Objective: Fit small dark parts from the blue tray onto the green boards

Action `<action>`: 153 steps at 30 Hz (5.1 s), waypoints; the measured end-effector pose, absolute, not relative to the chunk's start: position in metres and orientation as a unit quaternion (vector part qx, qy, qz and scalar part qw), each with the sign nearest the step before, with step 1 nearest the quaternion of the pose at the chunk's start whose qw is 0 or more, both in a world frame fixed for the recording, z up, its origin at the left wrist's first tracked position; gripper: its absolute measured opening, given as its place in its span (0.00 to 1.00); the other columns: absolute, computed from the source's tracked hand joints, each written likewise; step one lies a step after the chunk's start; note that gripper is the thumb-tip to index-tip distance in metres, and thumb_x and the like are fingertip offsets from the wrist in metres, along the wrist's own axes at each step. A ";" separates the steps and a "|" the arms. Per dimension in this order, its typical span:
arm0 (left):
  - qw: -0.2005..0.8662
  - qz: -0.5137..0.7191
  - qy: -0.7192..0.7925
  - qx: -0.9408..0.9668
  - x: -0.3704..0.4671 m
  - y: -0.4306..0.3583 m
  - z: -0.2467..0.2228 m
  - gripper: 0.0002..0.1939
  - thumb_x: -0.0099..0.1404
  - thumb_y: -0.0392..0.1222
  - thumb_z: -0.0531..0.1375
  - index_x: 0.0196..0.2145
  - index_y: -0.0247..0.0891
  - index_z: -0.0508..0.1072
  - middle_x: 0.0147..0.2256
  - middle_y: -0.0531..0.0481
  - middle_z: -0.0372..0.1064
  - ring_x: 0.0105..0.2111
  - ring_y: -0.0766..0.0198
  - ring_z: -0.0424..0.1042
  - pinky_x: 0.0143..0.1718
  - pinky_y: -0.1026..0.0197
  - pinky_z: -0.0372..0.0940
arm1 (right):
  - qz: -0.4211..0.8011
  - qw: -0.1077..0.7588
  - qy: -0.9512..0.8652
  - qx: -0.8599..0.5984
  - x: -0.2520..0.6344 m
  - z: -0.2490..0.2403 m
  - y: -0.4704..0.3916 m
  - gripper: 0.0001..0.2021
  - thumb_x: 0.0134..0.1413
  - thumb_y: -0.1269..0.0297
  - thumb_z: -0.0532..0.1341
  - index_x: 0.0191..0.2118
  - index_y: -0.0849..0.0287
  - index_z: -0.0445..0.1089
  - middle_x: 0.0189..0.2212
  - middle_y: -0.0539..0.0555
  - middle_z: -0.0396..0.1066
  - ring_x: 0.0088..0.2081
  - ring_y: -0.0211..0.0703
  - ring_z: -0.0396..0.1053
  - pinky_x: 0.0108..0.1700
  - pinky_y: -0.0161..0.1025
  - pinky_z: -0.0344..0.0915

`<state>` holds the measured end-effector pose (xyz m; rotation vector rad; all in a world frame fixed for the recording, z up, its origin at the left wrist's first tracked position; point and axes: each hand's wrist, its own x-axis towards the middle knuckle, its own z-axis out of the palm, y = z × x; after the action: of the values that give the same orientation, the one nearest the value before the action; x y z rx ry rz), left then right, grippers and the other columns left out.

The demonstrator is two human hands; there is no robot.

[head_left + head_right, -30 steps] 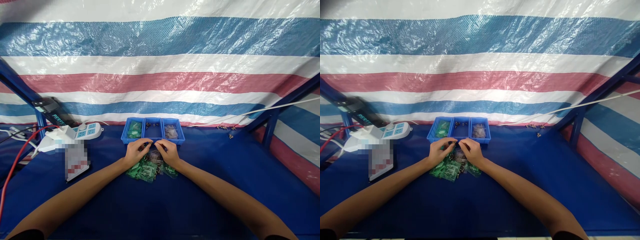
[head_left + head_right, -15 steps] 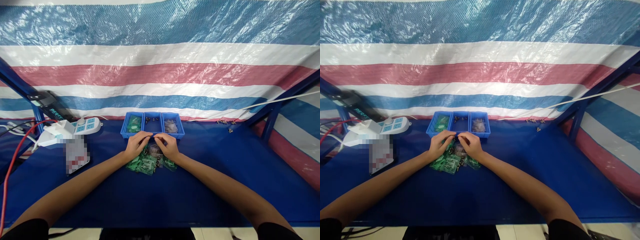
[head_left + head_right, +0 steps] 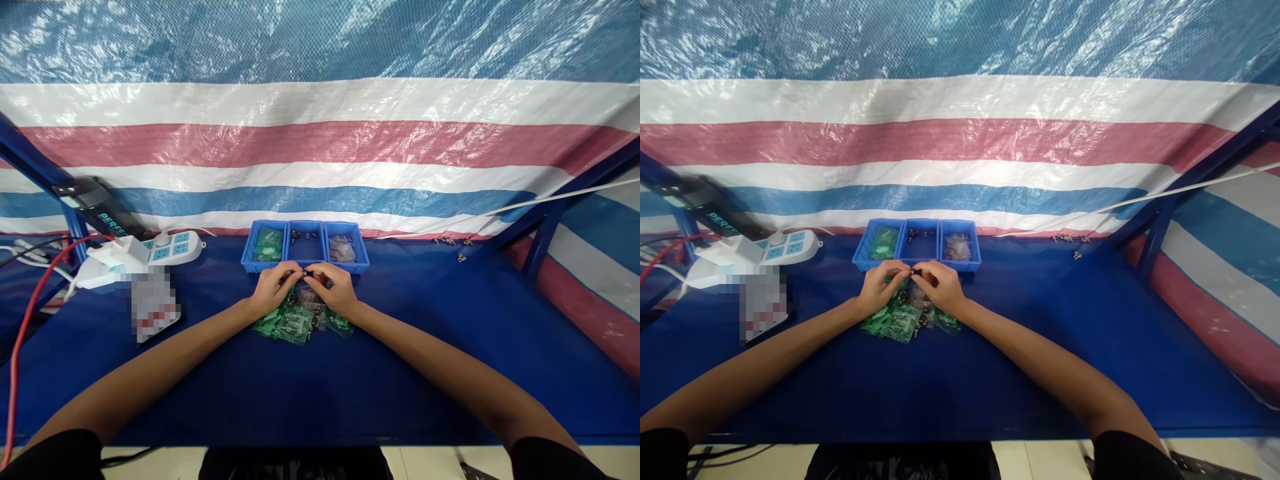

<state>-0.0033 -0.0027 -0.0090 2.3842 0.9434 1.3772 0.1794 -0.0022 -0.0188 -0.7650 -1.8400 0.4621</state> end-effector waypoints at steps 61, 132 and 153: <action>0.108 0.469 0.353 0.802 -0.003 -0.004 -0.007 0.07 0.65 0.41 0.57 0.39 0.36 0.69 0.29 0.52 0.70 0.19 0.73 0.63 0.23 0.70 0.61 | 0.193 0.538 -0.758 -0.315 0.181 -0.019 -0.003 0.06 0.59 0.66 0.57 0.40 0.59 0.69 0.23 0.50 0.64 0.23 0.36 0.62 0.26 0.35 0.62; 0.136 0.479 0.319 0.806 -0.004 -0.003 -0.011 0.06 0.67 0.41 0.55 0.36 0.36 0.68 0.27 0.53 0.70 0.24 0.70 0.70 0.26 0.69 0.64 | 0.192 0.490 -0.796 -0.299 0.180 -0.020 -0.002 0.08 0.59 0.61 0.56 0.38 0.59 0.67 0.23 0.50 0.62 0.23 0.36 0.60 0.26 0.34 0.60; 0.137 0.478 0.349 0.794 -0.006 -0.002 -0.014 0.07 0.67 0.39 0.53 0.40 0.36 0.69 0.28 0.51 0.70 0.25 0.69 0.71 0.28 0.68 0.65 | 0.023 0.315 -0.811 -0.492 0.203 0.043 0.019 0.08 0.55 0.63 0.58 0.39 0.59 0.71 0.24 0.51 0.69 0.24 0.39 0.65 0.25 0.35 0.54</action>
<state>-0.0055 -0.0024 -0.0137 2.2969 1.0113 1.3845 0.2028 0.0193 0.0430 -1.2963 -2.1373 0.0614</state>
